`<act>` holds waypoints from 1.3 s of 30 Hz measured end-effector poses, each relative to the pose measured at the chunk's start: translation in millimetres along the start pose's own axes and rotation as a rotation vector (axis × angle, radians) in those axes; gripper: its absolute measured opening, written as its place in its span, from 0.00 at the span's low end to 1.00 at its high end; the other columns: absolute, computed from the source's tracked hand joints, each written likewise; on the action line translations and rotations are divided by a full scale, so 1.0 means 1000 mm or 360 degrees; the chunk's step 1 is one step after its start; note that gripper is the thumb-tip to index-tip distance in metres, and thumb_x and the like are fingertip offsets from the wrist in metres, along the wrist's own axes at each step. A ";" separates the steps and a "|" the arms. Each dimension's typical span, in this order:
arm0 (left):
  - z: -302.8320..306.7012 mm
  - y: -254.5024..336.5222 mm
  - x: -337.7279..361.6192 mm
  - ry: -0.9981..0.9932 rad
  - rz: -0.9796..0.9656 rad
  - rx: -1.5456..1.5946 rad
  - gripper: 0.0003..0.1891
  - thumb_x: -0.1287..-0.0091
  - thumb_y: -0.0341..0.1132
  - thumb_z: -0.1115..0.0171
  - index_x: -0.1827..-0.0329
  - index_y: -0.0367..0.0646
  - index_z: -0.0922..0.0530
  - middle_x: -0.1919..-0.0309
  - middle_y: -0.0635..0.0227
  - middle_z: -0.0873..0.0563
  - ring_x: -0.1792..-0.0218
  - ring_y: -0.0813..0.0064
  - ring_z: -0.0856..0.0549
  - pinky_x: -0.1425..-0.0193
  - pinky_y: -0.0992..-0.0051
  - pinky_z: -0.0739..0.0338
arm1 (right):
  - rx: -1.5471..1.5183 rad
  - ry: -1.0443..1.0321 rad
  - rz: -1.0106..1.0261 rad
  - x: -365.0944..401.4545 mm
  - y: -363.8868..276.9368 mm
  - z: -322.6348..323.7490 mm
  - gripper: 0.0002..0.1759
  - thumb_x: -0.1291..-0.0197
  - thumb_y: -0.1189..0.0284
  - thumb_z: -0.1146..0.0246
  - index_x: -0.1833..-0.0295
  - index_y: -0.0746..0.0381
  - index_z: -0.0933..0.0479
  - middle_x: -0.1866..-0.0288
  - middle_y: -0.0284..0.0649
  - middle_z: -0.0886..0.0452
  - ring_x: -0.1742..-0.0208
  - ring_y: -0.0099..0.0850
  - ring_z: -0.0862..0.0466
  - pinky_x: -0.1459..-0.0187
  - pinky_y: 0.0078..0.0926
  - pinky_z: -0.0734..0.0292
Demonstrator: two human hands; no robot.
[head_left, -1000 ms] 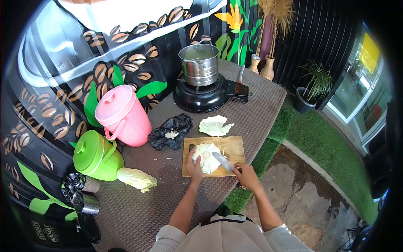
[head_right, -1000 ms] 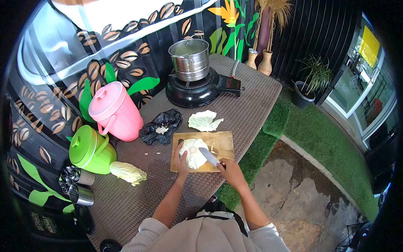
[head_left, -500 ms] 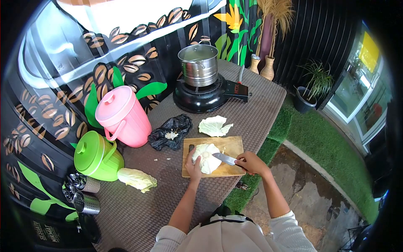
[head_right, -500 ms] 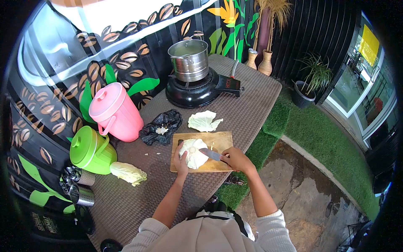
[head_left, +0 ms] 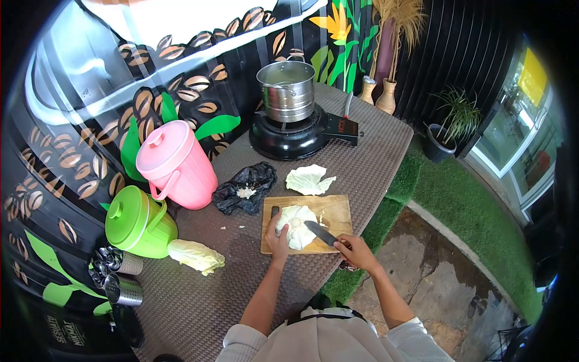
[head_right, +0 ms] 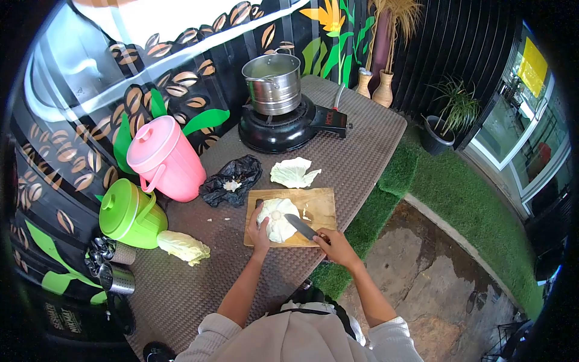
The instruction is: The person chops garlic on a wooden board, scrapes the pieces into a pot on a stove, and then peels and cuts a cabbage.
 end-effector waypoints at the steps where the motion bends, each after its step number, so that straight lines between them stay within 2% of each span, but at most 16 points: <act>1: 0.000 0.001 0.000 -0.0002 0.0001 -0.0001 0.22 0.38 0.23 0.40 0.38 0.35 0.23 0.43 0.54 0.17 0.42 0.60 0.19 0.36 0.66 0.29 | -0.0002 0.0000 -0.0001 -0.002 0.005 -0.001 0.13 0.29 0.67 0.42 0.59 0.67 0.22 0.84 0.39 0.25 0.86 0.26 0.25 0.81 0.30 0.31; 3: 0.000 -0.001 0.001 0.0004 0.0041 -0.0010 0.23 0.39 0.23 0.40 0.39 0.35 0.23 0.42 0.55 0.17 0.42 0.60 0.19 0.36 0.65 0.29 | 0.0310 0.0246 0.0390 -0.004 -0.002 0.003 0.13 0.29 0.67 0.41 0.57 0.68 0.22 0.83 0.40 0.24 0.83 0.27 0.23 0.76 0.33 0.29; 4: -0.001 -0.002 0.001 0.0002 0.0042 -0.0010 0.23 0.39 0.23 0.40 0.39 0.35 0.23 0.42 0.55 0.17 0.42 0.60 0.19 0.36 0.65 0.29 | 0.0309 0.0247 0.0387 -0.004 -0.001 0.003 0.13 0.29 0.67 0.41 0.57 0.68 0.22 0.83 0.40 0.24 0.83 0.27 0.23 0.76 0.33 0.29; 7: 0.000 -0.004 0.001 0.0019 0.0028 -0.0003 0.23 0.40 0.23 0.39 0.39 0.35 0.22 0.43 0.55 0.17 0.42 0.59 0.19 0.36 0.65 0.29 | 0.0343 0.0173 0.0337 -0.009 -0.005 0.007 0.14 0.28 0.66 0.42 0.59 0.67 0.23 0.83 0.38 0.25 0.86 0.25 0.26 0.81 0.30 0.31; 9: 0.000 -0.004 0.001 0.0035 0.0031 -0.0033 0.22 0.40 0.22 0.39 0.40 0.35 0.22 0.43 0.55 0.17 0.42 0.59 0.19 0.36 0.65 0.29 | -0.0255 -0.0276 -0.0178 -0.010 0.007 0.003 0.14 0.27 0.66 0.44 0.60 0.66 0.23 0.84 0.34 0.27 0.89 0.21 0.30 0.86 0.24 0.36; 12: 0.000 -0.002 0.002 0.0056 0.0039 -0.0045 0.22 0.40 0.22 0.39 0.40 0.35 0.21 0.44 0.55 0.16 0.42 0.59 0.19 0.35 0.65 0.29 | -0.0274 -0.0199 -0.0147 -0.007 0.003 -0.005 0.15 0.26 0.66 0.45 0.60 0.66 0.24 0.84 0.31 0.29 0.92 0.18 0.34 0.90 0.20 0.41; 16: -0.001 -0.006 0.003 -0.0028 0.0105 -0.0022 0.22 0.38 0.20 0.43 0.38 0.31 0.24 0.39 0.55 0.19 0.36 0.61 0.23 0.30 0.67 0.34 | -0.0371 -0.0111 -0.0223 0.004 0.004 -0.019 0.14 0.26 0.66 0.45 0.59 0.68 0.25 0.84 0.32 0.29 0.92 0.18 0.35 0.90 0.20 0.42; 18: -0.001 -0.007 0.002 -0.0015 0.0108 0.0049 0.22 0.38 0.21 0.44 0.38 0.31 0.24 0.39 0.55 0.19 0.36 0.61 0.23 0.30 0.67 0.34 | -0.0458 -0.0071 -0.0111 0.003 0.010 -0.023 0.14 0.25 0.66 0.45 0.59 0.68 0.25 0.84 0.31 0.29 0.92 0.17 0.35 0.90 0.19 0.42; 21: 0.000 -0.007 0.002 0.0022 0.0028 0.0034 0.23 0.40 0.20 0.41 0.39 0.35 0.22 0.42 0.55 0.18 0.40 0.59 0.20 0.34 0.65 0.29 | -0.0618 -0.0138 -0.0134 0.002 0.024 -0.028 0.14 0.25 0.66 0.46 0.57 0.68 0.25 0.83 0.31 0.28 0.92 0.17 0.35 0.90 0.19 0.42; 31: 0.000 -0.006 0.001 0.0038 -0.0056 0.0009 0.22 0.38 0.22 0.40 0.39 0.35 0.22 0.42 0.55 0.17 0.40 0.59 0.20 0.34 0.65 0.30 | -0.0923 -0.0254 -0.0247 0.000 0.041 -0.040 0.14 0.25 0.64 0.46 0.52 0.65 0.25 0.82 0.29 0.30 0.90 0.15 0.34 0.88 0.15 0.40; 34: 0.000 -0.004 0.001 0.0054 -0.0023 0.0032 0.21 0.38 0.23 0.40 0.39 0.35 0.22 0.42 0.55 0.17 0.40 0.59 0.20 0.35 0.65 0.30 | -0.0913 -0.0177 -0.0226 -0.002 0.040 -0.042 0.15 0.25 0.65 0.46 0.49 0.67 0.24 0.81 0.29 0.29 0.90 0.14 0.36 0.89 0.14 0.43; 36: 0.000 -0.004 0.002 0.0050 -0.0012 -0.0004 0.21 0.37 0.23 0.40 0.39 0.35 0.22 0.43 0.54 0.17 0.40 0.59 0.21 0.35 0.64 0.29 | -0.0495 -0.0046 -0.0183 -0.001 0.037 -0.034 0.16 0.26 0.66 0.45 0.46 0.68 0.24 0.80 0.36 0.23 0.87 0.26 0.26 0.85 0.24 0.32; 37: -0.001 -0.005 0.002 0.0050 -0.0014 -0.0006 0.21 0.37 0.23 0.40 0.39 0.35 0.22 0.43 0.54 0.17 0.40 0.59 0.21 0.35 0.64 0.29 | -0.0497 -0.0046 -0.0181 0.000 0.035 -0.035 0.16 0.26 0.66 0.45 0.46 0.68 0.24 0.80 0.36 0.23 0.87 0.26 0.26 0.85 0.24 0.32; 39: -0.001 -0.006 0.003 0.0061 -0.0034 -0.0034 0.21 0.37 0.23 0.40 0.39 0.35 0.22 0.42 0.53 0.18 0.40 0.58 0.20 0.35 0.64 0.29 | 0.0538 0.0477 0.0408 0.007 0.007 -0.025 0.17 0.29 0.66 0.42 0.47 0.69 0.24 0.76 0.49 0.19 0.76 0.44 0.17 0.72 0.37 0.22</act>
Point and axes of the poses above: each hand's wrist, its own x-axis away from the middle knuckle, its own z-axis out of the back of the hand, y = z × x, the point moved 6 cm from there along -x, towards the middle knuckle
